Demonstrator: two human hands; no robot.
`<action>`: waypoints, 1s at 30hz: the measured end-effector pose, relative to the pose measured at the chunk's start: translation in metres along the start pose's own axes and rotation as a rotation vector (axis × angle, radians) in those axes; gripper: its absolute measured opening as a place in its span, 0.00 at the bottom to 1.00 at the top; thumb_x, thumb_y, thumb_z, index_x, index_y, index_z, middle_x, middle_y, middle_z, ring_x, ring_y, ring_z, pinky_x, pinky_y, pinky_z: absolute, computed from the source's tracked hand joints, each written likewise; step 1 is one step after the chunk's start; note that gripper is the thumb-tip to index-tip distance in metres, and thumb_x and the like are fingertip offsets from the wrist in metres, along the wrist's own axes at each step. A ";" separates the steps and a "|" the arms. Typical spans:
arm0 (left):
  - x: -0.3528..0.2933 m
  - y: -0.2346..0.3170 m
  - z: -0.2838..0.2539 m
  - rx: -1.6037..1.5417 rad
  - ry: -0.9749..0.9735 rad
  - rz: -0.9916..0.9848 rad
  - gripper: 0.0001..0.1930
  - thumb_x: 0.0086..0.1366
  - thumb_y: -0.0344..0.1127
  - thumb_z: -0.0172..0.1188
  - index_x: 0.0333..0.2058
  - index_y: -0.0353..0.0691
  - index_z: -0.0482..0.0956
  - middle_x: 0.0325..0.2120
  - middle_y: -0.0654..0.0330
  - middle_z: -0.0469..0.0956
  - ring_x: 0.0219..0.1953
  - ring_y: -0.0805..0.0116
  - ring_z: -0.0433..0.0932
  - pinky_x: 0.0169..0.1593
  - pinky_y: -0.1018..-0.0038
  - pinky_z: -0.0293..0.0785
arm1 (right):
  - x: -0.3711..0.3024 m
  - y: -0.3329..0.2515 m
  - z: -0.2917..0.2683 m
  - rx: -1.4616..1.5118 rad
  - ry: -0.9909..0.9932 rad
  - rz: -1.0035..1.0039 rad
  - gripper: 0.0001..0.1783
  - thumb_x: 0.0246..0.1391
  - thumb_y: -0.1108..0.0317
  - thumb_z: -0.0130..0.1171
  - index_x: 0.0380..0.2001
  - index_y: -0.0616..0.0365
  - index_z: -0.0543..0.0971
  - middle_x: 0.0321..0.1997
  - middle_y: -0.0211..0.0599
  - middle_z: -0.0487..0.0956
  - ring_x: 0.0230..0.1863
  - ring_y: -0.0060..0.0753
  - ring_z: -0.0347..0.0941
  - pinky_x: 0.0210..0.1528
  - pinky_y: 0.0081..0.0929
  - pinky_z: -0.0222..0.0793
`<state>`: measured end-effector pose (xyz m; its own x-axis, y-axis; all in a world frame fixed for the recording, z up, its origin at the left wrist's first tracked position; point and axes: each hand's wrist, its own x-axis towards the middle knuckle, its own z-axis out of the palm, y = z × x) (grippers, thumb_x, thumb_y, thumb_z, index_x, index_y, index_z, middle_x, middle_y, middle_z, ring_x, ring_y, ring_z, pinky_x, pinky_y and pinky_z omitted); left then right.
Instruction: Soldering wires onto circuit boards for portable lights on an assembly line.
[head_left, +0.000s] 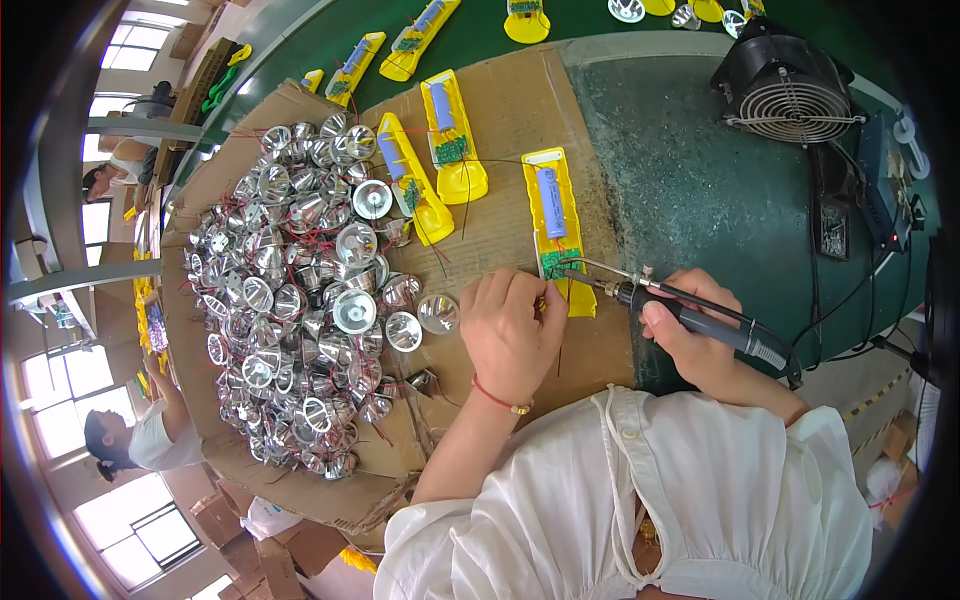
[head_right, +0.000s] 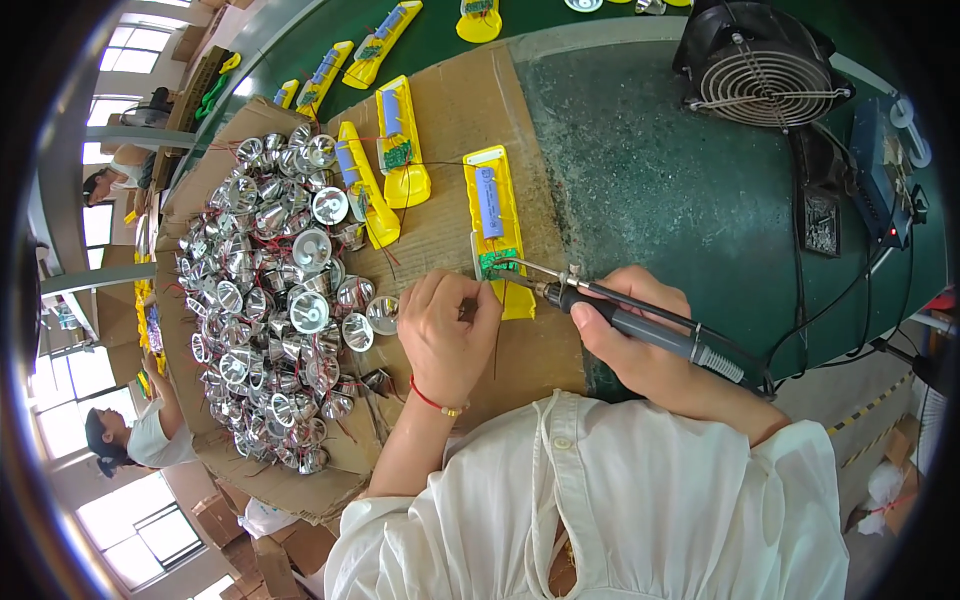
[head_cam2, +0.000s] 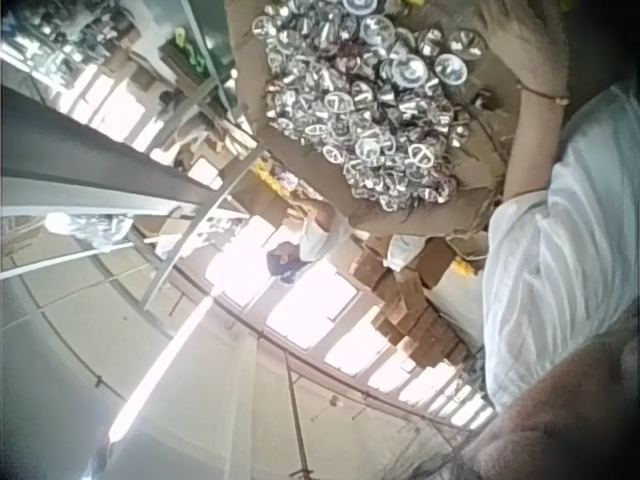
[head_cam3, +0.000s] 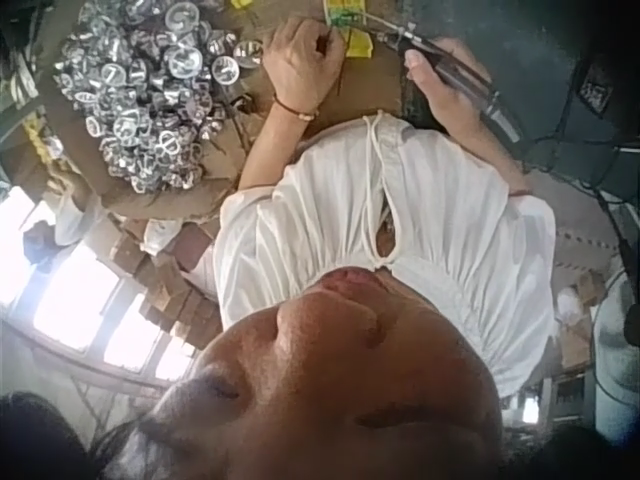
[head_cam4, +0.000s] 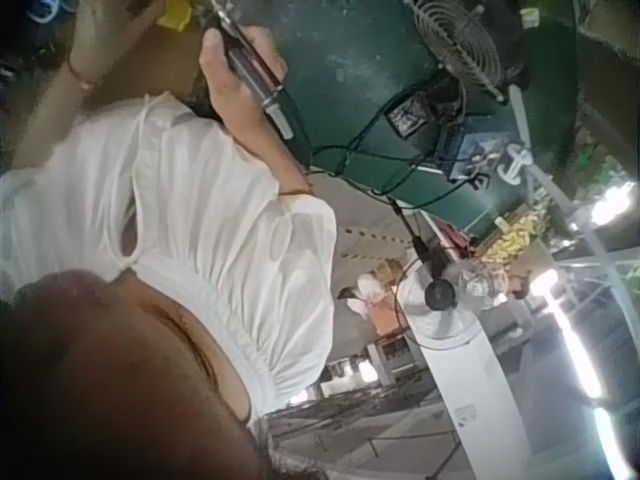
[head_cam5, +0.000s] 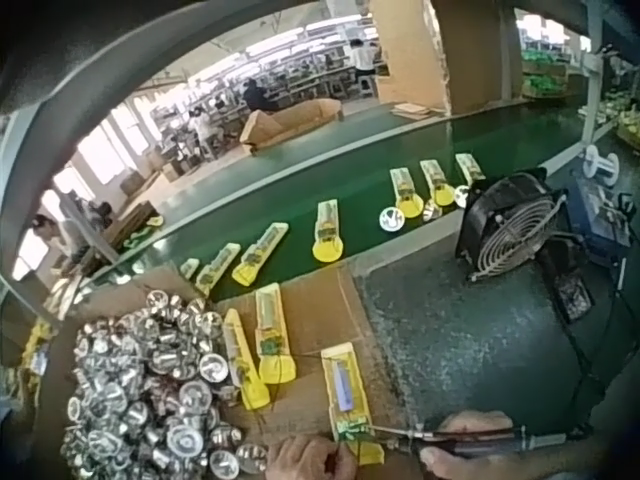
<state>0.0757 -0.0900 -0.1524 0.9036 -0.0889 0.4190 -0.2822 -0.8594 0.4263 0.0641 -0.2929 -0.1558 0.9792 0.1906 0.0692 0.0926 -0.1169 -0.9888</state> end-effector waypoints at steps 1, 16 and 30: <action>0.000 0.000 0.000 0.000 -0.009 -0.017 0.07 0.44 0.25 0.60 0.17 0.40 0.70 0.16 0.62 0.69 0.20 0.62 0.70 0.29 0.69 0.63 | 0.000 -0.002 0.001 0.001 -0.002 -0.011 0.08 0.50 0.72 0.56 0.30 0.65 0.70 0.24 0.39 0.75 0.22 0.22 0.73 0.24 0.18 0.70; -0.002 0.003 -0.004 0.035 -0.045 -0.035 0.06 0.45 0.26 0.60 0.17 0.40 0.70 0.15 0.62 0.70 0.19 0.61 0.70 0.27 0.68 0.64 | -0.013 -0.006 -0.008 0.301 0.167 0.161 0.09 0.50 0.70 0.58 0.31 0.64 0.70 0.24 0.37 0.76 0.23 0.20 0.73 0.25 0.17 0.71; -0.024 -0.040 -0.062 -0.042 0.135 -0.209 0.27 0.44 0.28 0.65 0.45 0.35 0.69 0.40 0.53 0.72 0.39 0.58 0.72 0.43 0.67 0.68 | -0.014 -0.001 -0.017 0.319 0.185 0.176 0.09 0.51 0.71 0.57 0.32 0.64 0.69 0.25 0.38 0.76 0.22 0.21 0.72 0.24 0.17 0.70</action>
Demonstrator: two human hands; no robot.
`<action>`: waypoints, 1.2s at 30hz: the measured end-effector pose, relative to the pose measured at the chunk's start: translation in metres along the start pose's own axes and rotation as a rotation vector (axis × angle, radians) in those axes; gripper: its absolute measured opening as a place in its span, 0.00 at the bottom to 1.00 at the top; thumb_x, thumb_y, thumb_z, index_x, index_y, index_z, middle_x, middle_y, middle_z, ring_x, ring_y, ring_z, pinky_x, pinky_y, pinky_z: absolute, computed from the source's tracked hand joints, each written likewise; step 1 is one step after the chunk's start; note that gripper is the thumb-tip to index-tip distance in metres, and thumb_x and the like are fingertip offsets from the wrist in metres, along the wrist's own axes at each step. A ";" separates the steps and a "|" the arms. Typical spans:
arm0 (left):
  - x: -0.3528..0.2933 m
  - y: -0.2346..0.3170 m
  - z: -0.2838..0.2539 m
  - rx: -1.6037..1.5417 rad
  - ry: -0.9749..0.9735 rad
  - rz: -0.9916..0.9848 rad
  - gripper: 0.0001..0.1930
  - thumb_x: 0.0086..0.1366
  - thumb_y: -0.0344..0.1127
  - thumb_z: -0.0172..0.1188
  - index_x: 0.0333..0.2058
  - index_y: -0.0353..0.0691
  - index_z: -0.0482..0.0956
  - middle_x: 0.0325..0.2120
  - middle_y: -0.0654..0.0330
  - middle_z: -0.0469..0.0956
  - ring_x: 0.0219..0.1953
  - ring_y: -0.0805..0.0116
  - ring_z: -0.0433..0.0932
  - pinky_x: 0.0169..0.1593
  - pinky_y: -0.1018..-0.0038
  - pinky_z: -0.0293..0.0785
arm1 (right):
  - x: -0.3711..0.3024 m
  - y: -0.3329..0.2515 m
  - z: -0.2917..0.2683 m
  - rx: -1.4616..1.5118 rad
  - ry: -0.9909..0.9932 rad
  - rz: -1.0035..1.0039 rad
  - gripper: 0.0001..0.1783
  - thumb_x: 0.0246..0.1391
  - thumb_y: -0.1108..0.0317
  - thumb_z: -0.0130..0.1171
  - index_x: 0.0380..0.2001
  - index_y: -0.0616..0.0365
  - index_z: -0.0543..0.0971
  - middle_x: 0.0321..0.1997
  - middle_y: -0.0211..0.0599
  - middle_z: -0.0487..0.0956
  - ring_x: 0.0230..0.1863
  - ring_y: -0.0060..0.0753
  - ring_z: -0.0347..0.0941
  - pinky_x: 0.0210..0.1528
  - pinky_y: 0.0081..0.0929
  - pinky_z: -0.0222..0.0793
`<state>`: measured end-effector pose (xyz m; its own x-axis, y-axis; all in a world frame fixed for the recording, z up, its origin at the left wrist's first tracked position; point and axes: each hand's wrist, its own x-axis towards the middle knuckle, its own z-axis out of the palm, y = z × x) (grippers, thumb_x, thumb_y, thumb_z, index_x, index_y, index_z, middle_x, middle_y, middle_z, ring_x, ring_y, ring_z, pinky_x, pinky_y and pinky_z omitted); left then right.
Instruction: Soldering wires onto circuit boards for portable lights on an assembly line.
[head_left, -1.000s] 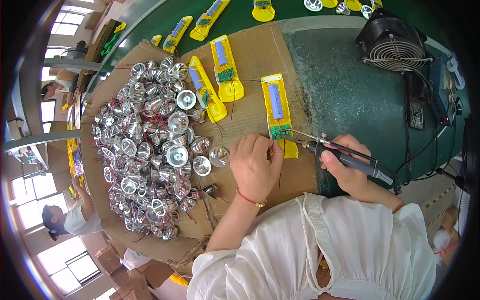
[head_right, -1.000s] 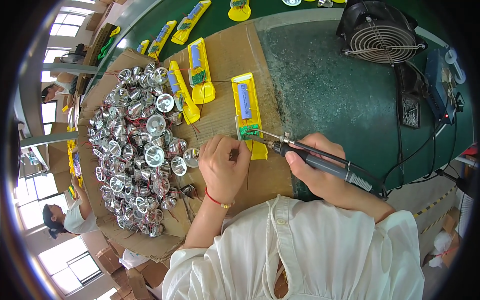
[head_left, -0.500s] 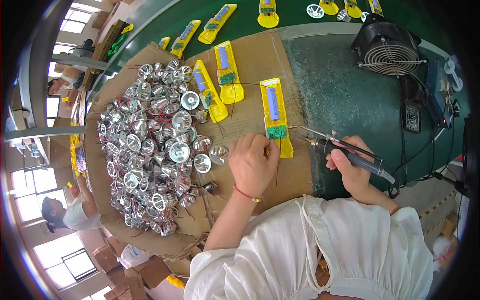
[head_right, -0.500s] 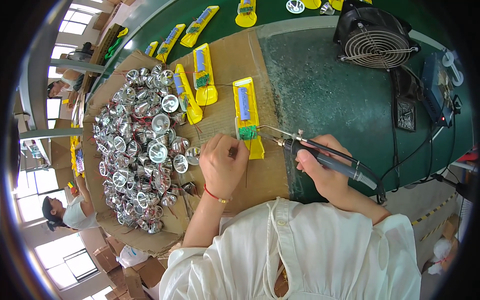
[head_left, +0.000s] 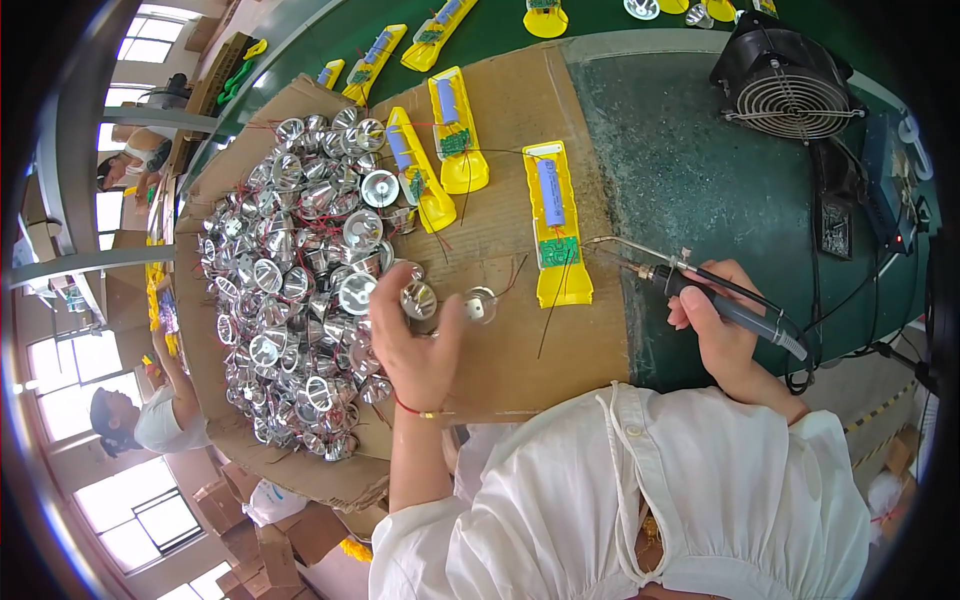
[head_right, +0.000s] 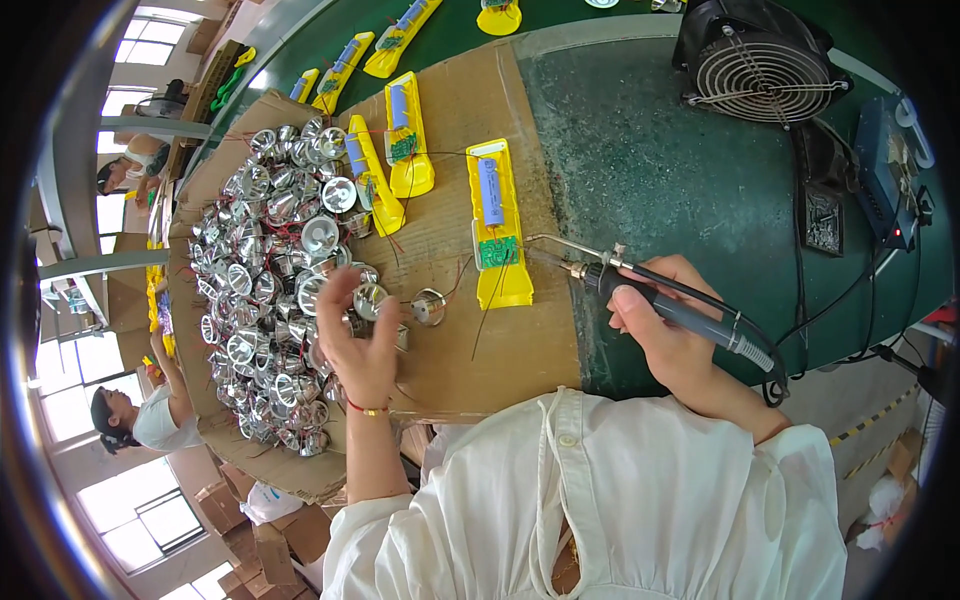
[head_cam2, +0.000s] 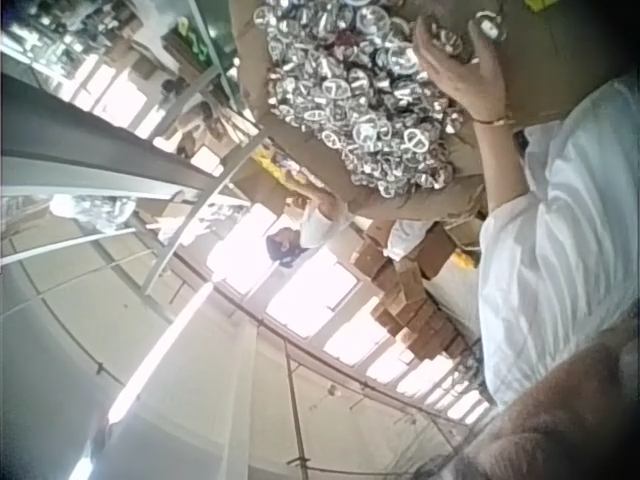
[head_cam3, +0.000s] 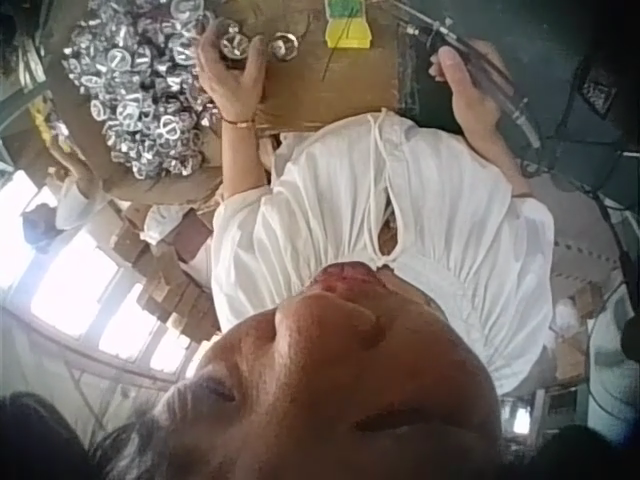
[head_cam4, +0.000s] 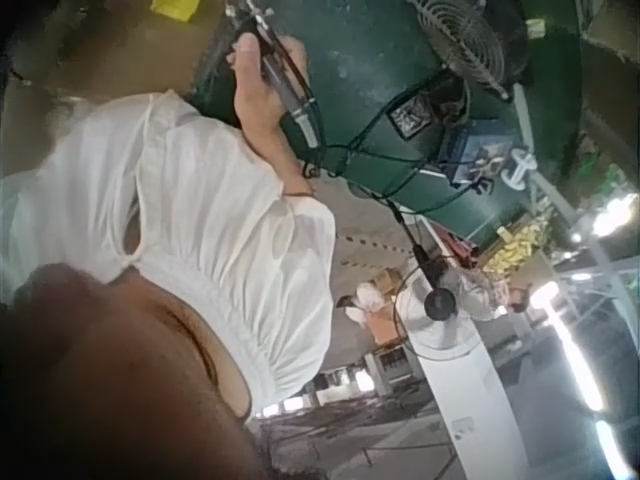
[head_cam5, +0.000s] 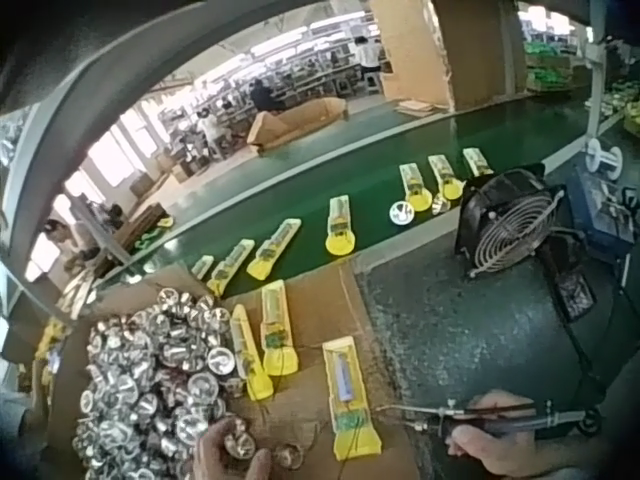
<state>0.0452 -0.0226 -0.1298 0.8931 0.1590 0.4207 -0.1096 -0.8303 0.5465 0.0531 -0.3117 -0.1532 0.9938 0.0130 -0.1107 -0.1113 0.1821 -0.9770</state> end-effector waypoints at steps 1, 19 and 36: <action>0.001 0.004 0.006 0.067 -0.025 0.075 0.23 0.43 0.28 0.66 0.42 0.36 0.72 0.38 0.54 0.73 0.39 0.58 0.72 0.42 0.67 0.68 | 0.001 0.001 0.000 -0.002 0.006 0.000 0.09 0.51 0.71 0.57 0.32 0.64 0.69 0.25 0.38 0.76 0.22 0.21 0.72 0.24 0.17 0.70; 0.002 0.049 0.038 -0.440 -0.472 -0.589 0.05 0.58 0.31 0.58 0.29 0.35 0.75 0.15 0.60 0.77 0.18 0.74 0.77 0.23 0.81 0.70 | 0.002 -0.001 0.009 -0.120 -0.075 -0.089 0.09 0.48 0.74 0.58 0.32 0.66 0.72 0.25 0.37 0.76 0.24 0.21 0.74 0.24 0.17 0.70; -0.003 0.039 0.059 -0.293 -0.321 -0.310 0.06 0.53 0.29 0.60 0.23 0.34 0.73 0.20 0.54 0.73 0.21 0.61 0.73 0.26 0.71 0.68 | 0.011 0.011 0.014 -0.237 -0.193 -0.136 0.08 0.50 0.73 0.56 0.32 0.66 0.70 0.25 0.40 0.75 0.22 0.23 0.73 0.24 0.18 0.71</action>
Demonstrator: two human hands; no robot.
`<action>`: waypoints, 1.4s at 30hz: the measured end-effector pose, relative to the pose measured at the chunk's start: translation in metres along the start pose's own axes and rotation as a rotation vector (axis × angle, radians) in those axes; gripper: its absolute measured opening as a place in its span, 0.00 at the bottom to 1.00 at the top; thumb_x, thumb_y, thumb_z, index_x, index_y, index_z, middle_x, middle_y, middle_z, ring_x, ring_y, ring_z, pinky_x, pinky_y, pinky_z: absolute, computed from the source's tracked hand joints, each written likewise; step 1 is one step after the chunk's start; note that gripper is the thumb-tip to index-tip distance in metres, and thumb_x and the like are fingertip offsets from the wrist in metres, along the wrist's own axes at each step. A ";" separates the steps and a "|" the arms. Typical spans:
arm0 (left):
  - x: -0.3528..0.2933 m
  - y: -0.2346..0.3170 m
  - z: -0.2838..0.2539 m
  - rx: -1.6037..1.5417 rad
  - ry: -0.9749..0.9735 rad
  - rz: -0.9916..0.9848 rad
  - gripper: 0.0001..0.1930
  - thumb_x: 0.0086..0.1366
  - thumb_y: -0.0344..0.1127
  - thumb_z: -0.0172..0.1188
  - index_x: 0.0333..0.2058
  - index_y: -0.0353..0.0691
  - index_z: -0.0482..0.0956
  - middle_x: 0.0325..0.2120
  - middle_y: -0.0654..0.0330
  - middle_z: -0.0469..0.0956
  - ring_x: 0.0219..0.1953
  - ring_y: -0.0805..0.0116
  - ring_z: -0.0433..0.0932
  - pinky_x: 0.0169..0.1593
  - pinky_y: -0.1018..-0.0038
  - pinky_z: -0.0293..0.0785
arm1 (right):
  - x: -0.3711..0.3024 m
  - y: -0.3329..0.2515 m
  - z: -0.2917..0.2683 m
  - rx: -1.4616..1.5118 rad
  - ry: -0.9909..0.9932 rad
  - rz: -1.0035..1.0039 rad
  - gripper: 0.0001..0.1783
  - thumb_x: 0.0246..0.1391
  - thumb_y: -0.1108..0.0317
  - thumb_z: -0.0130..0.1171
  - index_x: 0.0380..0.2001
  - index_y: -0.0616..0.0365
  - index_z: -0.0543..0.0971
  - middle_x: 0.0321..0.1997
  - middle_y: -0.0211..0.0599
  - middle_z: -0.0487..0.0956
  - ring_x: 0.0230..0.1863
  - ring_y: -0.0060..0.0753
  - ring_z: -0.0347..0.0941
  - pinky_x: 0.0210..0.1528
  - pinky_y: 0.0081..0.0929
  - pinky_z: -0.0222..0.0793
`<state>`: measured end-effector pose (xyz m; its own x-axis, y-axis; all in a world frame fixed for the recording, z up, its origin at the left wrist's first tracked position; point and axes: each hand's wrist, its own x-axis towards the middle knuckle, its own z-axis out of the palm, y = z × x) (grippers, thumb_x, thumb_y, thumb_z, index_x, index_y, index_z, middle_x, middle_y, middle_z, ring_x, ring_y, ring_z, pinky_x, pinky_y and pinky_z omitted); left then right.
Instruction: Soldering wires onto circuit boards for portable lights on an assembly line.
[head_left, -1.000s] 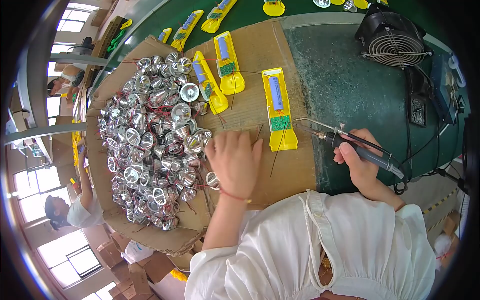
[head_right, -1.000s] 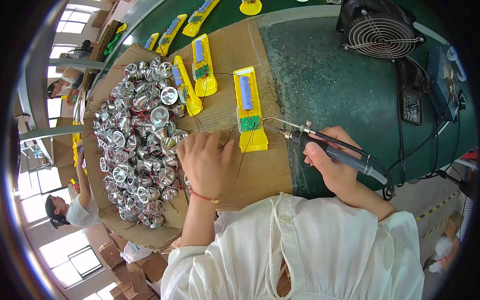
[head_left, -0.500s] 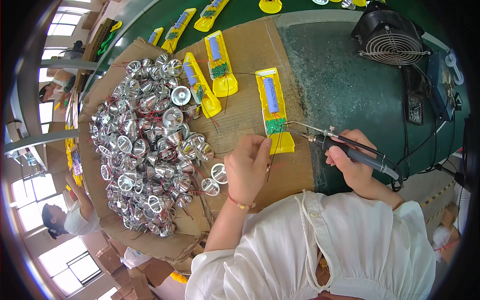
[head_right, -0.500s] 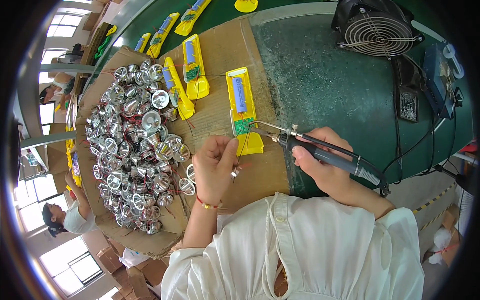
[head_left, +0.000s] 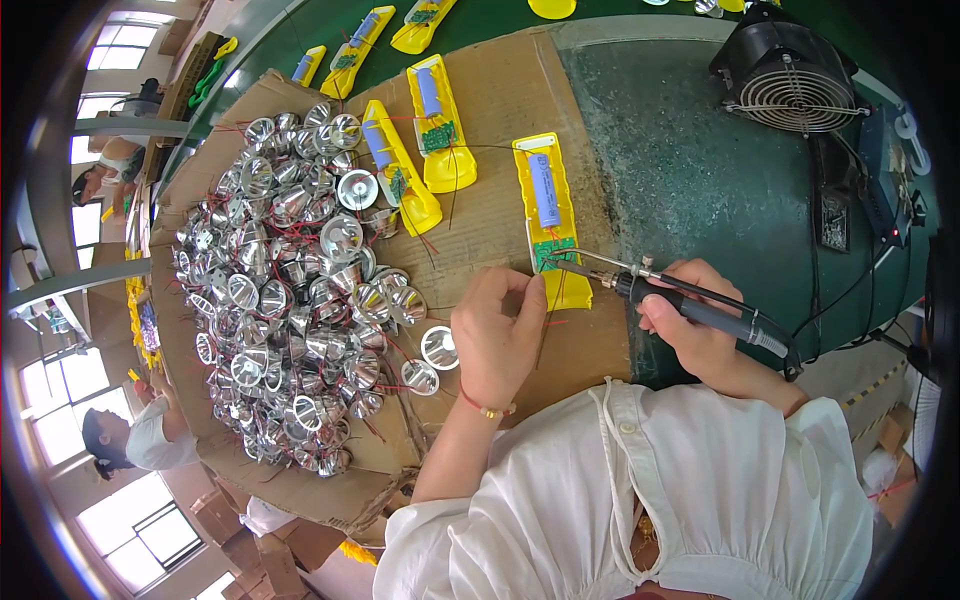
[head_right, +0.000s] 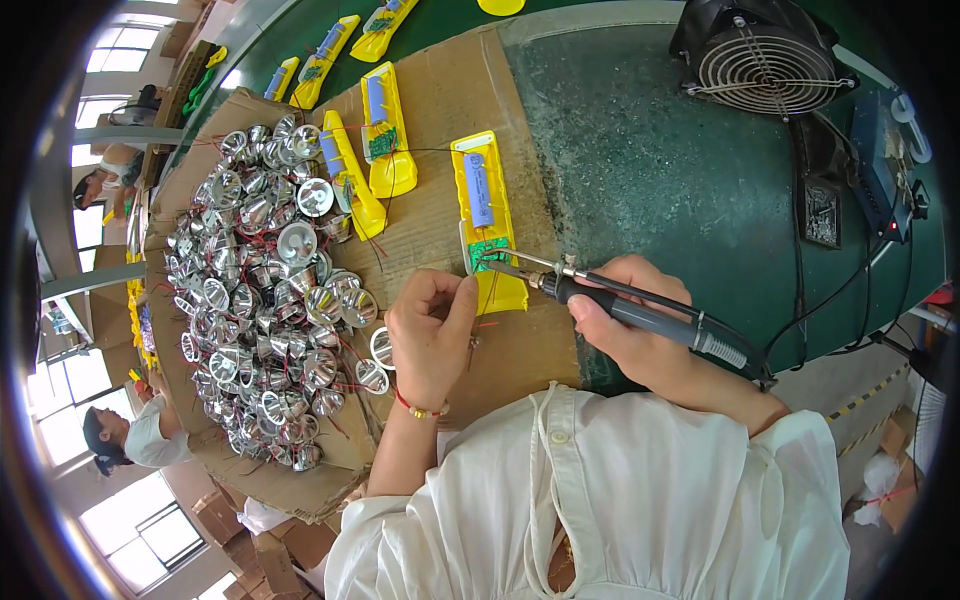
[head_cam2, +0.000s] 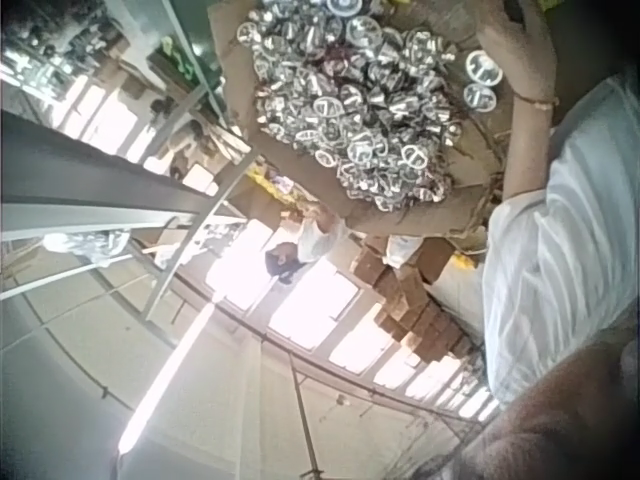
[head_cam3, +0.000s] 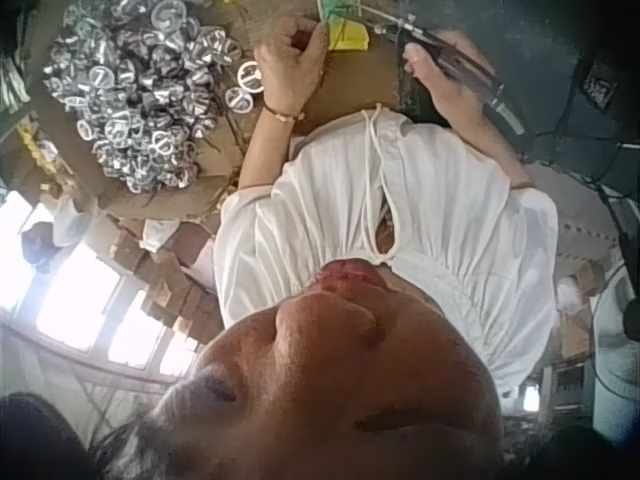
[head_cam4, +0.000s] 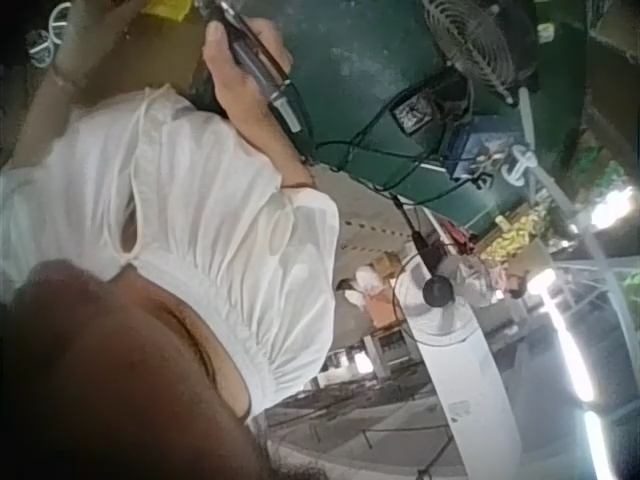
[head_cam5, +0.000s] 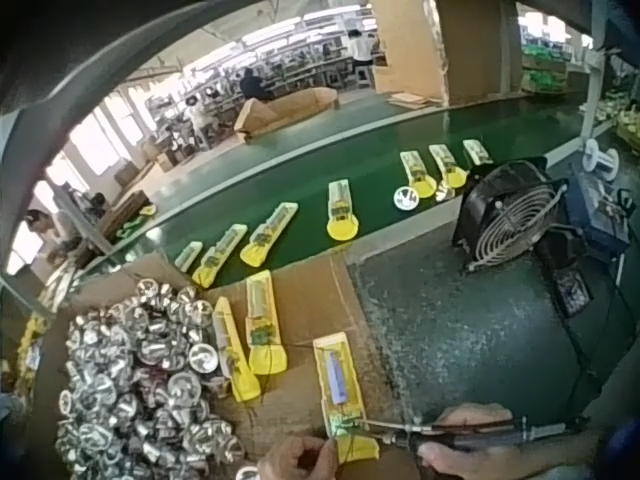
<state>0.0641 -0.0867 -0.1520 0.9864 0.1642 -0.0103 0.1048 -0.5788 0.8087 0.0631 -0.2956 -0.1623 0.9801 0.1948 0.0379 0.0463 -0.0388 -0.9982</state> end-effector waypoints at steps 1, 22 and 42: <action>-0.001 0.000 -0.001 -0.020 -0.006 -0.009 0.06 0.53 0.29 0.60 0.23 0.34 0.74 0.20 0.54 0.73 0.20 0.61 0.73 0.26 0.71 0.68 | 0.000 -0.001 0.001 0.002 -0.003 0.000 0.08 0.50 0.73 0.56 0.32 0.66 0.70 0.25 0.40 0.75 0.22 0.23 0.73 0.24 0.18 0.71; -0.013 -0.014 -0.023 -0.195 0.052 0.145 0.13 0.48 0.28 0.64 0.34 0.34 0.74 0.33 0.55 0.74 0.38 0.62 0.73 0.43 0.71 0.69 | -0.014 -0.007 -0.009 0.187 0.159 0.123 0.09 0.51 0.71 0.55 0.34 0.65 0.69 0.24 0.40 0.75 0.21 0.23 0.71 0.23 0.18 0.69; 0.006 0.001 -0.002 -0.005 -0.021 0.072 0.04 0.50 0.26 0.61 0.21 0.33 0.76 0.24 0.56 0.75 0.23 0.64 0.75 0.29 0.74 0.70 | -0.004 -0.001 0.002 0.085 0.056 0.030 0.07 0.48 0.76 0.56 0.32 0.65 0.71 0.26 0.40 0.75 0.22 0.23 0.73 0.24 0.18 0.71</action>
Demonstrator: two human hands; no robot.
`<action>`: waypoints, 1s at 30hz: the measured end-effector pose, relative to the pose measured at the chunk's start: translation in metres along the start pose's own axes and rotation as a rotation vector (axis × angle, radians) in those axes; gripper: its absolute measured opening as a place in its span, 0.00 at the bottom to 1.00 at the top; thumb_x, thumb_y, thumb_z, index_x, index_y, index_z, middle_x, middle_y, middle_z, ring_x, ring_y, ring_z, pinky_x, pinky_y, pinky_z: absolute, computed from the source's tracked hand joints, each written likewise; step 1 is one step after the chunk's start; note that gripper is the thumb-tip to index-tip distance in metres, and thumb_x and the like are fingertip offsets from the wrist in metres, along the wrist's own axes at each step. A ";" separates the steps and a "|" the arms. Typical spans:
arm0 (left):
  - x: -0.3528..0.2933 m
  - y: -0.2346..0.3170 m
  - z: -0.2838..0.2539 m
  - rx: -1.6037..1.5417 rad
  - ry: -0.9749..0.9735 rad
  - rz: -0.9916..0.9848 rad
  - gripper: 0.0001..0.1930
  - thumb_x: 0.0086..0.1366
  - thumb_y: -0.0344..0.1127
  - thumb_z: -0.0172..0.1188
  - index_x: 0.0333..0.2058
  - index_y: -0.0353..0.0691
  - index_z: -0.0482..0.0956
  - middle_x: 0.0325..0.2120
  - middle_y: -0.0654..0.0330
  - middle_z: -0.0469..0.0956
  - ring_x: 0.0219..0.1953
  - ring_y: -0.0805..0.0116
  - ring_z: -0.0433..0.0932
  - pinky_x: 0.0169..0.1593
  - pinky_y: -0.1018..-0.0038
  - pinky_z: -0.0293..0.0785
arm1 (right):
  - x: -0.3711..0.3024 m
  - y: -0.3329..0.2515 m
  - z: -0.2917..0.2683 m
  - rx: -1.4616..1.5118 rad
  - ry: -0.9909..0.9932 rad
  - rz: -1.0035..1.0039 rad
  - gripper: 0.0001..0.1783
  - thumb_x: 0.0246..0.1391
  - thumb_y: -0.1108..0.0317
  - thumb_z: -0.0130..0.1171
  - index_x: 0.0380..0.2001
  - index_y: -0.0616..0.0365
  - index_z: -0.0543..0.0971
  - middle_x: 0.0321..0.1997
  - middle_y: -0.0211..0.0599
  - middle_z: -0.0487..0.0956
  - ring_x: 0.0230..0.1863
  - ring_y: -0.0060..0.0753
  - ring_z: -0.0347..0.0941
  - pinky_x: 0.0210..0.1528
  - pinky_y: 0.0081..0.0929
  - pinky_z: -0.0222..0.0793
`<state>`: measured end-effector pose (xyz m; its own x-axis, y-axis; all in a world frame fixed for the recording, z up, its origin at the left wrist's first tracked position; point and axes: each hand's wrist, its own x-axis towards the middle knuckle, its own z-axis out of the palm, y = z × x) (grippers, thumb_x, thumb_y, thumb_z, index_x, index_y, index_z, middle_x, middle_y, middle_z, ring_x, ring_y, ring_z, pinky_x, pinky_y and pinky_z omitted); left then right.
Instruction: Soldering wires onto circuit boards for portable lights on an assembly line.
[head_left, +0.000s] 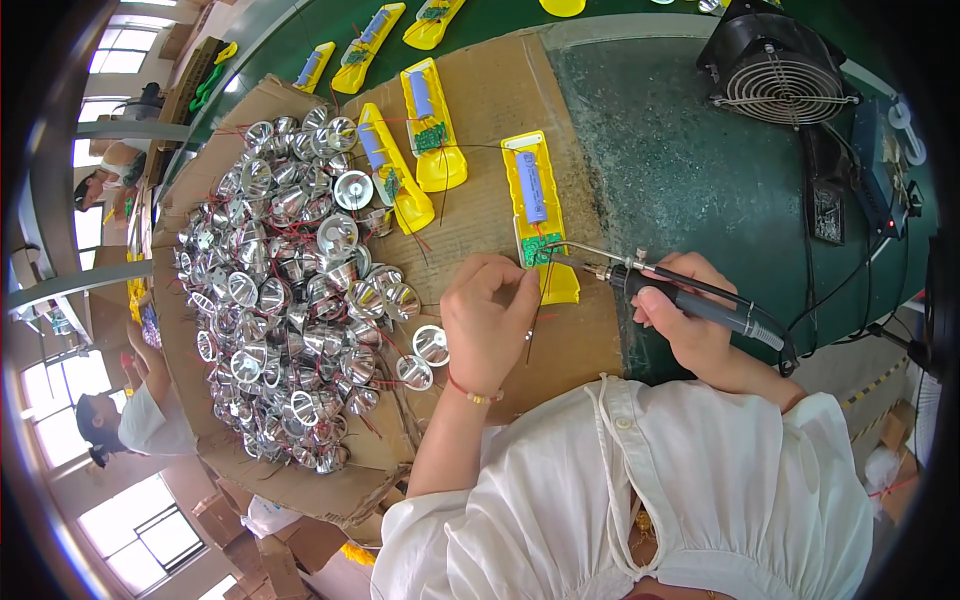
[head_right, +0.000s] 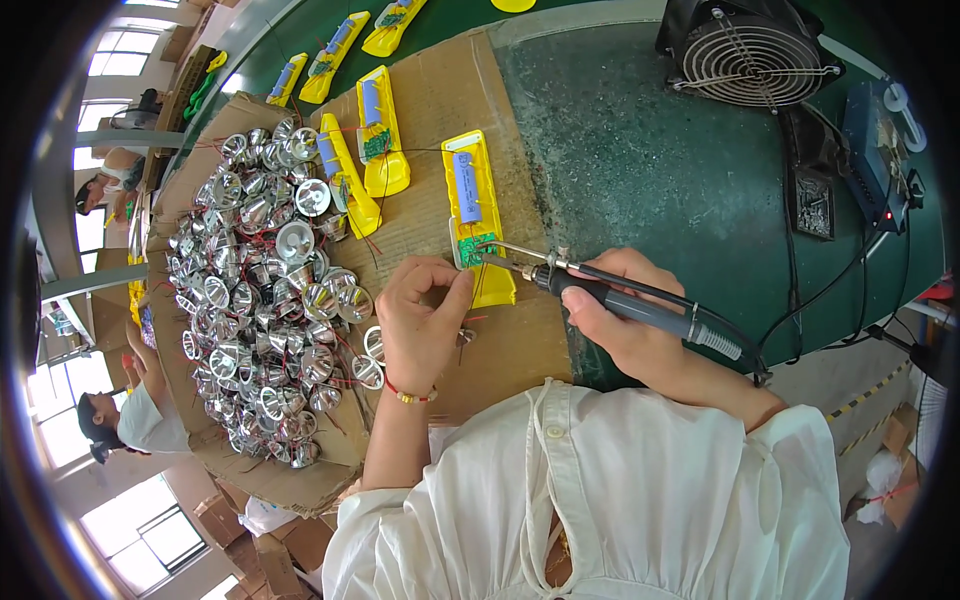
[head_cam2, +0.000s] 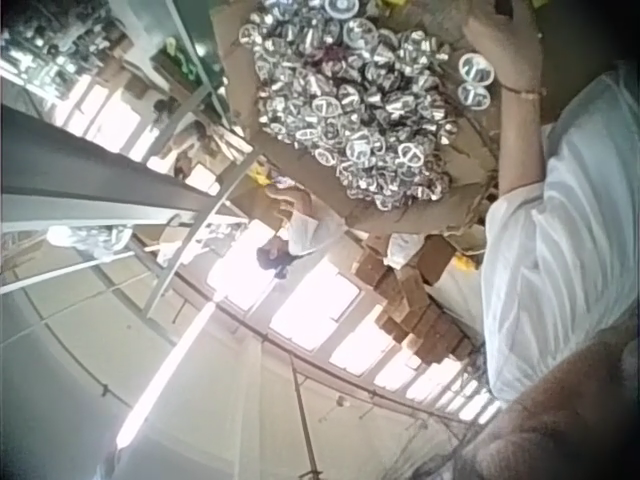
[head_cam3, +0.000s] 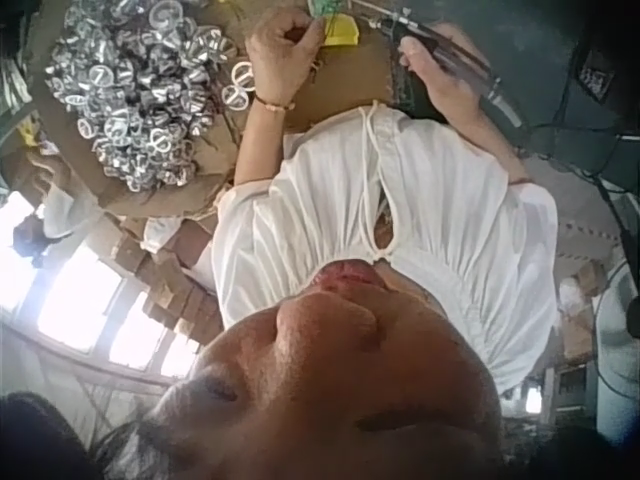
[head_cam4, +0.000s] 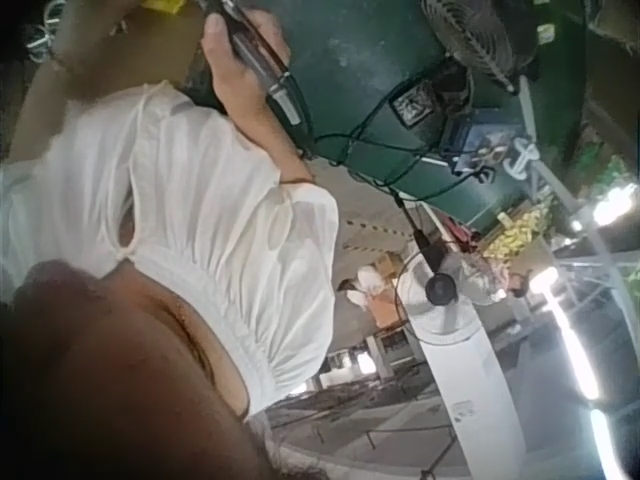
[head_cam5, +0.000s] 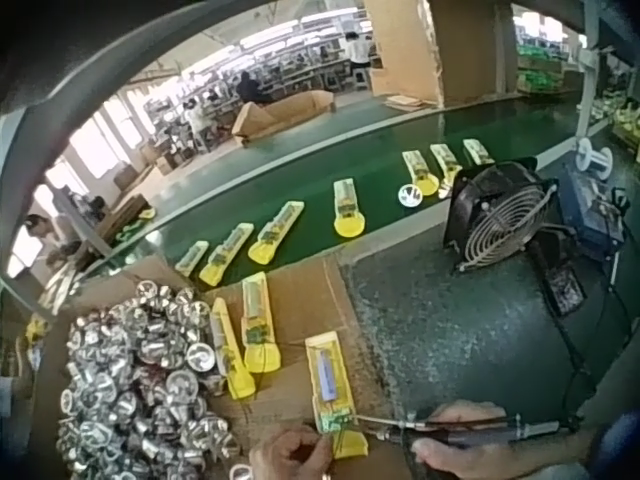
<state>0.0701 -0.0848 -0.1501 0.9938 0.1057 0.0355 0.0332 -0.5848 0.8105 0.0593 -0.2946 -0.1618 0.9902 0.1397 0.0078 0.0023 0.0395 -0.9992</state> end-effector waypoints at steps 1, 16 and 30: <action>0.001 0.001 0.000 0.000 0.000 -0.002 0.04 0.50 0.26 0.61 0.21 0.33 0.76 0.24 0.56 0.75 0.23 0.64 0.75 0.29 0.74 0.70 | 0.000 0.000 0.000 0.000 0.007 0.002 0.07 0.48 0.76 0.56 0.32 0.65 0.71 0.26 0.40 0.75 0.22 0.23 0.73 0.24 0.18 0.71; 0.002 0.000 -0.002 -0.054 -0.019 -0.062 0.04 0.50 0.27 0.61 0.21 0.33 0.76 0.23 0.58 0.75 0.21 0.69 0.75 0.27 0.76 0.69 | -0.003 -0.004 -0.005 0.032 0.044 -0.031 0.10 0.50 0.73 0.56 0.34 0.67 0.69 0.27 0.42 0.76 0.22 0.24 0.73 0.24 0.18 0.72; 0.002 0.002 -0.001 0.002 -0.013 -0.066 0.05 0.51 0.28 0.61 0.21 0.33 0.76 0.22 0.57 0.74 0.20 0.69 0.75 0.26 0.75 0.70 | -0.012 -0.006 -0.012 0.104 0.116 0.067 0.10 0.50 0.71 0.58 0.32 0.66 0.70 0.25 0.40 0.76 0.23 0.22 0.74 0.25 0.18 0.71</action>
<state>0.0720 -0.0851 -0.1476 0.9908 0.1331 -0.0256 0.0986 -0.5784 0.8098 0.0492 -0.3089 -0.1568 0.9971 0.0310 -0.0690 -0.0726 0.1365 -0.9880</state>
